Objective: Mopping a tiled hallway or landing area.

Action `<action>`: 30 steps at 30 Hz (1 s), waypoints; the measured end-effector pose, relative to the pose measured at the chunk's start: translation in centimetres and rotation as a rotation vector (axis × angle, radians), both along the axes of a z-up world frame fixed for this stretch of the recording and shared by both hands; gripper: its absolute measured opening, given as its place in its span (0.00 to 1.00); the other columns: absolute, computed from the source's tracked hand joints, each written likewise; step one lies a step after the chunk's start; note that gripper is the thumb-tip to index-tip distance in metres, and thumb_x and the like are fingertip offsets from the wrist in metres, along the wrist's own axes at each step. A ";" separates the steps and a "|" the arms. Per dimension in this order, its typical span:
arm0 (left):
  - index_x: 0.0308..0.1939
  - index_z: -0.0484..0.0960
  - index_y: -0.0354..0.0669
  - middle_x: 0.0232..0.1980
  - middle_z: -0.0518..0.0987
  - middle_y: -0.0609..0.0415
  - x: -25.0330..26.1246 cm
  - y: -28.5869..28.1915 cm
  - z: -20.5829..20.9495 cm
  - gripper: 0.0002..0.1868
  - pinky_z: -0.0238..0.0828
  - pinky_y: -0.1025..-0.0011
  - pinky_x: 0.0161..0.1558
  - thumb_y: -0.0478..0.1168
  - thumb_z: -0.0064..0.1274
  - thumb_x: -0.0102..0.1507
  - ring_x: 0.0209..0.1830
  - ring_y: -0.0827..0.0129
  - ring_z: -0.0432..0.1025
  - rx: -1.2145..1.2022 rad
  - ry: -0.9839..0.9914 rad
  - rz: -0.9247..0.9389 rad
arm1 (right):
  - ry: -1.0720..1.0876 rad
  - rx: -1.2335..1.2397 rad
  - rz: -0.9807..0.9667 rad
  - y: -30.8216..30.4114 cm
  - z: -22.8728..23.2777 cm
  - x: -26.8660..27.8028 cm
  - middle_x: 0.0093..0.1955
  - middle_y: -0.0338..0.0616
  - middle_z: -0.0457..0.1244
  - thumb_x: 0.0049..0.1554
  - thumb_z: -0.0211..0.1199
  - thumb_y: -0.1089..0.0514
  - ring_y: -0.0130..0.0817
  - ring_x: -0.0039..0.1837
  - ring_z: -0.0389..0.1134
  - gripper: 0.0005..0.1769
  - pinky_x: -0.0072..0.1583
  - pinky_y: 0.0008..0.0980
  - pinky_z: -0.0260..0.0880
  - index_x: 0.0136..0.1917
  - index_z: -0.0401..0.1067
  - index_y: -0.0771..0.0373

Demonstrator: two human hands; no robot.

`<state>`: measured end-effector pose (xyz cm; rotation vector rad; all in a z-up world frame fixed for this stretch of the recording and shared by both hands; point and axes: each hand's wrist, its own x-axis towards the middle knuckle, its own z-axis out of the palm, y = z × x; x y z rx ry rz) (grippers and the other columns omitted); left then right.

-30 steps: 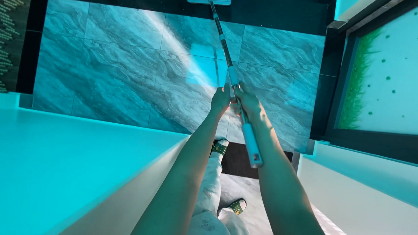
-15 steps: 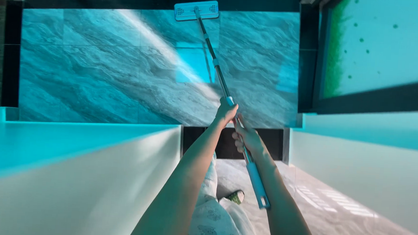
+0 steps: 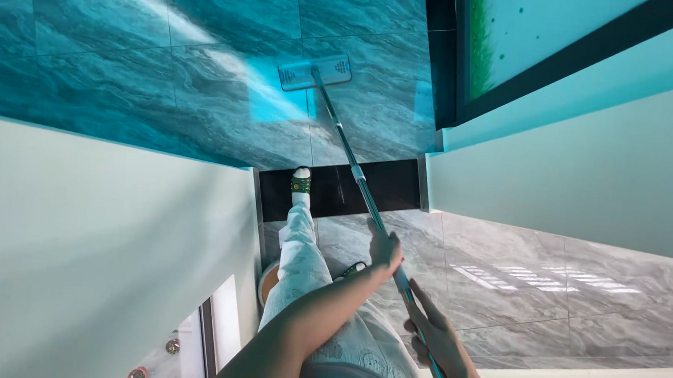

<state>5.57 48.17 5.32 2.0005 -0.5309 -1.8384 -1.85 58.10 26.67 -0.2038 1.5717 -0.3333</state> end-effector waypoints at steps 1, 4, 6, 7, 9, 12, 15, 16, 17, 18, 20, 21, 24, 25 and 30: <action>0.81 0.27 0.56 0.34 0.80 0.44 -0.4 1.1 0.8 0.46 0.75 0.64 0.22 0.42 0.43 0.70 0.20 0.61 0.74 0.017 -0.011 -0.005 | -0.010 0.024 -0.029 1.1 0.0 -0.5 0.36 0.39 0.57 0.64 0.55 0.45 0.25 0.26 0.49 0.34 0.27 0.29 0.49 0.82 0.53 0.32; 0.80 0.34 0.54 0.33 0.80 0.44 0.0 1.2 1.4 0.42 0.73 0.64 0.21 0.42 0.43 0.70 0.19 0.61 0.74 0.016 -0.057 -0.013 | 0.017 0.034 -0.005 0.2 1.6 0.8 0.35 0.38 0.56 0.65 0.54 0.47 0.24 0.26 0.48 0.34 0.27 0.29 0.47 0.82 0.52 0.32; 0.79 0.37 0.53 0.32 0.80 0.45 0.5 -0.1 0.9 0.40 0.72 0.64 0.20 0.43 0.44 0.70 0.18 0.61 0.74 0.003 -0.074 -0.011 | 0.007 0.032 -0.009 -1.0 1.6 1.5 0.35 0.38 0.56 0.64 0.54 0.48 0.24 0.26 0.49 0.34 0.27 0.28 0.48 0.82 0.52 0.32; 0.78 0.39 0.51 0.32 0.80 0.45 0.9 -0.9 0.7 0.39 0.72 0.63 0.20 0.43 0.44 0.69 0.18 0.61 0.74 -0.007 -0.091 -0.009 | -0.004 0.032 -0.014 -1.7 1.7 2.0 0.35 0.38 0.56 0.64 0.54 0.48 0.24 0.26 0.50 0.35 0.27 0.28 0.50 0.82 0.51 0.32; 0.78 0.39 0.50 0.32 0.80 0.45 1.8 -3.4 -1.4 0.39 0.72 0.63 0.20 0.42 0.44 0.69 0.18 0.61 0.74 -0.029 -0.087 0.003 | 0.018 0.007 0.012 -4.7 2.1 3.5 0.35 0.38 0.57 0.64 0.54 0.47 0.24 0.26 0.51 0.35 0.28 0.28 0.51 0.82 0.52 0.34; 0.76 0.42 0.48 0.31 0.80 0.44 4.0 -8.9 -3.1 0.39 0.74 0.64 0.20 0.44 0.46 0.68 0.18 0.62 0.75 -0.121 -0.079 -0.001 | 0.018 -0.050 0.038 -9.7 0.7 5.2 0.36 0.38 0.57 0.63 0.53 0.46 0.23 0.26 0.51 0.36 0.28 0.27 0.52 0.82 0.51 0.36; 0.71 0.52 0.43 0.34 0.78 0.46 6.9 -15.5 -7.4 0.32 0.73 0.66 0.23 0.53 0.45 0.70 0.21 0.64 0.74 -0.224 -0.087 -0.015 | -0.024 -0.126 0.034 -15.6 -1.8 7.1 0.38 0.37 0.58 0.63 0.53 0.45 0.22 0.27 0.51 0.36 0.28 0.26 0.51 0.82 0.51 0.37; 0.67 0.61 0.41 0.36 0.75 0.49 7.8 -17.7 -9.3 0.30 0.72 0.67 0.25 0.60 0.42 0.72 0.24 0.66 0.73 -0.260 -0.091 -0.013 | -0.037 -0.174 0.030 -17.7 -2.6 7.8 0.38 0.37 0.58 0.63 0.52 0.45 0.21 0.27 0.51 0.35 0.28 0.25 0.51 0.82 0.51 0.38; 0.67 0.61 0.41 0.36 0.75 0.49 8.7 -19.5 -11.6 0.30 0.72 0.67 0.25 0.60 0.42 0.72 0.24 0.66 0.73 -0.259 -0.091 -0.011 | -0.037 -0.173 0.031 -20.0 -3.7 8.5 0.38 0.37 0.58 0.63 0.52 0.45 0.21 0.27 0.51 0.35 0.28 0.25 0.51 0.82 0.51 0.38; 0.65 0.67 0.43 0.39 0.77 0.50 9.5 -21.3 -13.9 0.28 0.71 0.66 0.29 0.62 0.39 0.76 0.28 0.66 0.74 -0.348 -0.222 -0.050 | -0.054 -0.197 0.022 -22.3 -4.8 9.0 0.38 0.36 0.58 0.63 0.53 0.45 0.20 0.27 0.51 0.35 0.28 0.24 0.52 0.82 0.51 0.37; 0.63 0.73 0.45 0.42 0.78 0.51 12.0 -25.0 -14.2 0.28 0.70 0.65 0.32 0.64 0.37 0.79 0.31 0.67 0.74 -0.441 -0.353 -0.087 | -0.071 -0.226 0.015 -27.1 -7.2 10.4 0.38 0.35 0.57 0.64 0.53 0.45 0.19 0.28 0.52 0.35 0.28 0.23 0.52 0.82 0.52 0.37; 0.60 0.72 0.42 0.40 0.78 0.49 13.7 -26.8 -12.1 0.30 0.73 0.66 0.30 0.64 0.35 0.75 0.30 0.65 0.75 -0.326 -0.074 0.087 | -0.126 -0.283 0.001 -29.5 -8.5 11.1 0.37 0.36 0.57 0.65 0.53 0.46 0.21 0.28 0.53 0.31 0.28 0.23 0.52 0.80 0.56 0.44; 0.57 0.71 0.40 0.39 0.78 0.49 16.9 -30.5 -10.6 0.32 0.76 0.68 0.29 0.66 0.33 0.70 0.28 0.65 0.77 -0.178 0.148 0.256 | -0.143 -0.325 -0.007 -37.2 -10.0 13.5 0.36 0.38 0.57 0.67 0.53 0.46 0.22 0.28 0.55 0.25 0.28 0.24 0.53 0.75 0.61 0.51; 0.58 0.71 0.43 0.41 0.77 0.52 17.8 -31.4 -10.8 0.33 0.76 0.69 0.29 0.67 0.32 0.69 0.28 0.66 0.77 -0.154 0.091 0.252 | -0.104 -0.315 -0.006 -39.9 -10.0 14.5 0.36 0.38 0.58 0.68 0.52 0.45 0.23 0.28 0.55 0.22 0.28 0.24 0.53 0.73 0.61 0.51; 0.52 0.70 0.39 0.39 0.75 0.51 21.7 -34.9 -11.2 0.33 0.74 0.70 0.28 0.66 0.31 0.70 0.25 0.68 0.74 -0.125 0.096 0.243 | -0.074 -0.423 0.117 -52.4 -15.6 16.2 0.36 0.42 0.60 0.66 0.51 0.47 0.25 0.27 0.56 0.18 0.27 0.27 0.58 0.69 0.61 0.44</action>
